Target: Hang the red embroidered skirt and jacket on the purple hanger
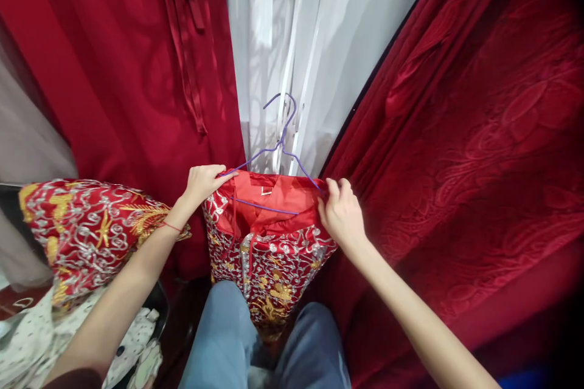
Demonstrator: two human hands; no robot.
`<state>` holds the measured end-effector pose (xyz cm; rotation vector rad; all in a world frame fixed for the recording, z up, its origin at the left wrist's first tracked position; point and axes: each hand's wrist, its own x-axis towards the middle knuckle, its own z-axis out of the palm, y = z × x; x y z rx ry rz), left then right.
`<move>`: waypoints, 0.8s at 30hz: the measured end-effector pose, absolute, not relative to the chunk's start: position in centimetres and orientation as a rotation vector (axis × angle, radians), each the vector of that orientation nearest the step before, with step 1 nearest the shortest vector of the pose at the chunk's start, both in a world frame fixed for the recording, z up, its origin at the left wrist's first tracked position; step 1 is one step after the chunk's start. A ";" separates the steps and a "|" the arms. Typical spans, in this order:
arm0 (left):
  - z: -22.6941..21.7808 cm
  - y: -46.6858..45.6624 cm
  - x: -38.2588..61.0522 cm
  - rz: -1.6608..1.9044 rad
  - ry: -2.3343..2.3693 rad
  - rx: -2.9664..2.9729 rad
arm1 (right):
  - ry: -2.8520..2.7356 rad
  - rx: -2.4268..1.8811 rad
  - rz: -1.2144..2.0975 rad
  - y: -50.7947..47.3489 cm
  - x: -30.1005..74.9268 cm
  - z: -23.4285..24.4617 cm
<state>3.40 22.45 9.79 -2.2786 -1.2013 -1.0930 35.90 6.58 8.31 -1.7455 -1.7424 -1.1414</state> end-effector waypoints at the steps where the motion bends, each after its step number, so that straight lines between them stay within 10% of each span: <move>1: 9.2 22.5 3.6 -1.129 -1.185 -2.285 | -1.775 -1.657 -1.239 6.3 35.8 8.0; 8: 8.1 22.8 4.6 -1.292 -1.228 -2.271 | -2.552 -0.920 -1.320 6.5 35.2 6.3; 17: 8.5 20.7 4.7 -1.232 -1.365 -2.230 | -2.508 -1.300 -1.121 9.5 31.0 2.3; 24: 7.9 20.2 6.2 -1.249 -1.445 -2.199 | -2.166 -1.250 -1.010 8.9 29.0 8.7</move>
